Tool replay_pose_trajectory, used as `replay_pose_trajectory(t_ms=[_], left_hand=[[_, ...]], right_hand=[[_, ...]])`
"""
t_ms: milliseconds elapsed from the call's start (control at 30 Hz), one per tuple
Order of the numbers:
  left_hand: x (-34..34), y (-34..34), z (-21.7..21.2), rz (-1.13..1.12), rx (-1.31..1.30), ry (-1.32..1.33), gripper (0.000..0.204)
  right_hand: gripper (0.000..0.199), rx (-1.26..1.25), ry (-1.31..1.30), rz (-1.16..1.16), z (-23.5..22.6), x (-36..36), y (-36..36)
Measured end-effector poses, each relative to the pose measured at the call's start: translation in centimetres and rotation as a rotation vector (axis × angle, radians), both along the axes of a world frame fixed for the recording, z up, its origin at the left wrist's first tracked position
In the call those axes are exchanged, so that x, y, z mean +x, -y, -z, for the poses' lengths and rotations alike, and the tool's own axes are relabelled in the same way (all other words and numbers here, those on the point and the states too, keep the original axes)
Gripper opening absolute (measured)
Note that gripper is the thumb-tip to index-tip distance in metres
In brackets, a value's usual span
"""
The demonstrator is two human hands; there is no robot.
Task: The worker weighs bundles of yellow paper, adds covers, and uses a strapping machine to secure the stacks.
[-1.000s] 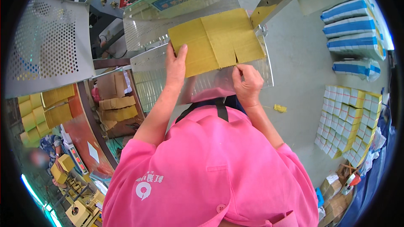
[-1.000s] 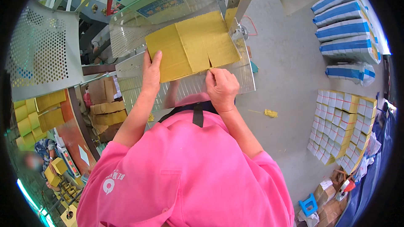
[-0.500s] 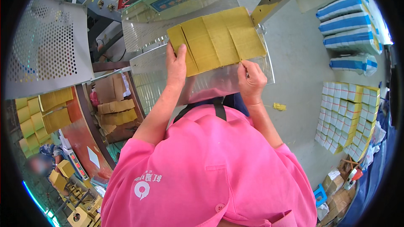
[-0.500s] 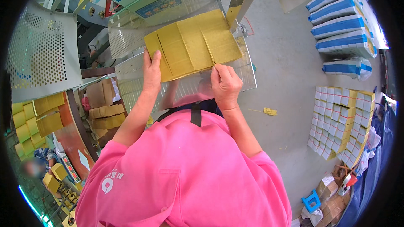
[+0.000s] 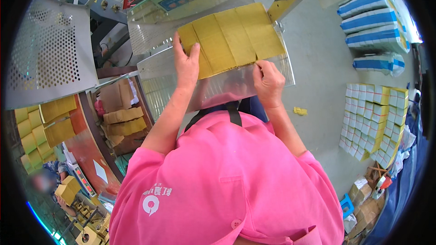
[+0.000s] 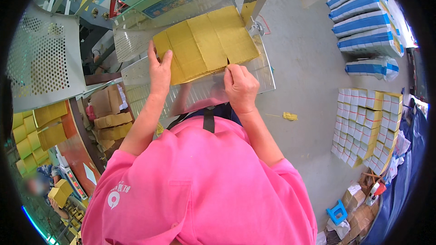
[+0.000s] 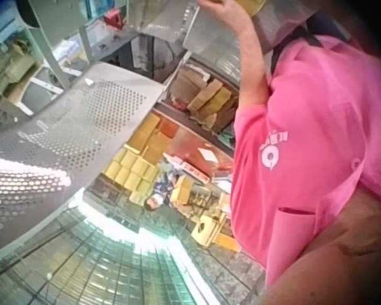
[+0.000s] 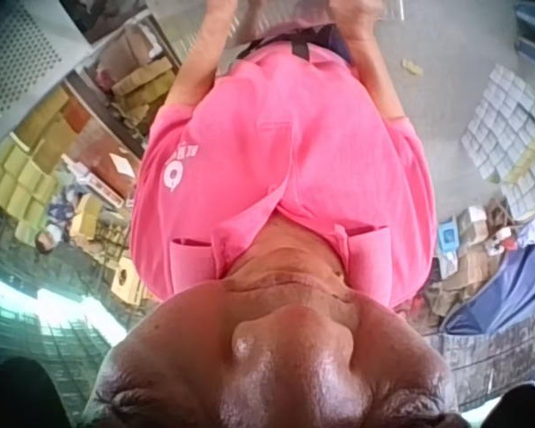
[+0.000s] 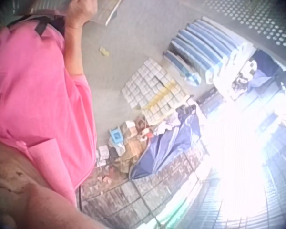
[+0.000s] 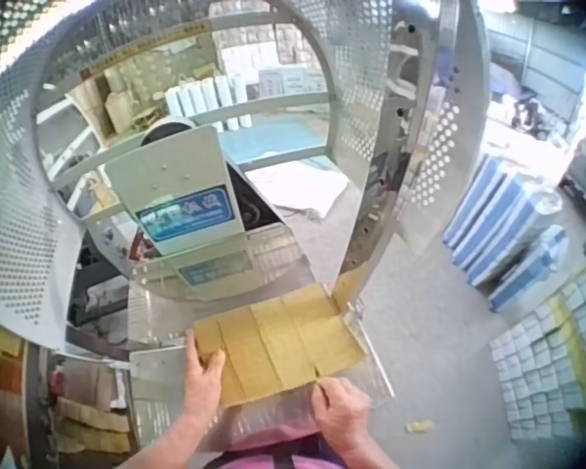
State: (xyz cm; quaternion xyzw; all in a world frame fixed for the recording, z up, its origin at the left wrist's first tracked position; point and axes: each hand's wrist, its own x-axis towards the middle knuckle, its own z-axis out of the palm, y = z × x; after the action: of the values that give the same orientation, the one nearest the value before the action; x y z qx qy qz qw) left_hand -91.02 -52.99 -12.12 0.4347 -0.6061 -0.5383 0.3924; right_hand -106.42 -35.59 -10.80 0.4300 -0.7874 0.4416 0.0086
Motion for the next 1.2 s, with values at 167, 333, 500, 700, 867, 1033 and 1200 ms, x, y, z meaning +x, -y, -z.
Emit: replay_pose_trajectory(t_ms=[167,333,500,700,867,1033,1200], left_hand=[[-0.1,0.2,-0.2,0.041,-0.180,0.248,0.073],[-0.1,0.1,-0.1,0.019,-0.187,0.224,0.077],[0.5,0.4,-0.3,0.030,-0.129,0.111,0.076],[0.5,0.2,-0.1,0.007,-0.145,0.188,0.073],[0.4,0.1,0.2,-0.009,-0.174,0.189,0.067],[0.7,0.1,0.1,0.032,-0.240,0.322,0.060],[0.5,0.1,-0.3,0.035,-0.249,0.355,0.058]], right_hand=[[0.015,0.028,0.062,0.037,-0.3,0.4,0.3],[0.016,0.043,0.016,0.027,-0.5,0.6,0.3],[0.014,0.023,-0.092,-0.056,-1.3,1.0,0.9],[0.011,0.026,-0.062,-0.055,-1.5,0.9,0.6],[0.011,0.074,-0.045,-0.140,-3.0,0.5,1.2],[0.016,0.258,0.055,-0.195,-3.8,0.2,1.9],[0.018,0.391,0.101,-0.132,-4.8,-1.4,3.7]])
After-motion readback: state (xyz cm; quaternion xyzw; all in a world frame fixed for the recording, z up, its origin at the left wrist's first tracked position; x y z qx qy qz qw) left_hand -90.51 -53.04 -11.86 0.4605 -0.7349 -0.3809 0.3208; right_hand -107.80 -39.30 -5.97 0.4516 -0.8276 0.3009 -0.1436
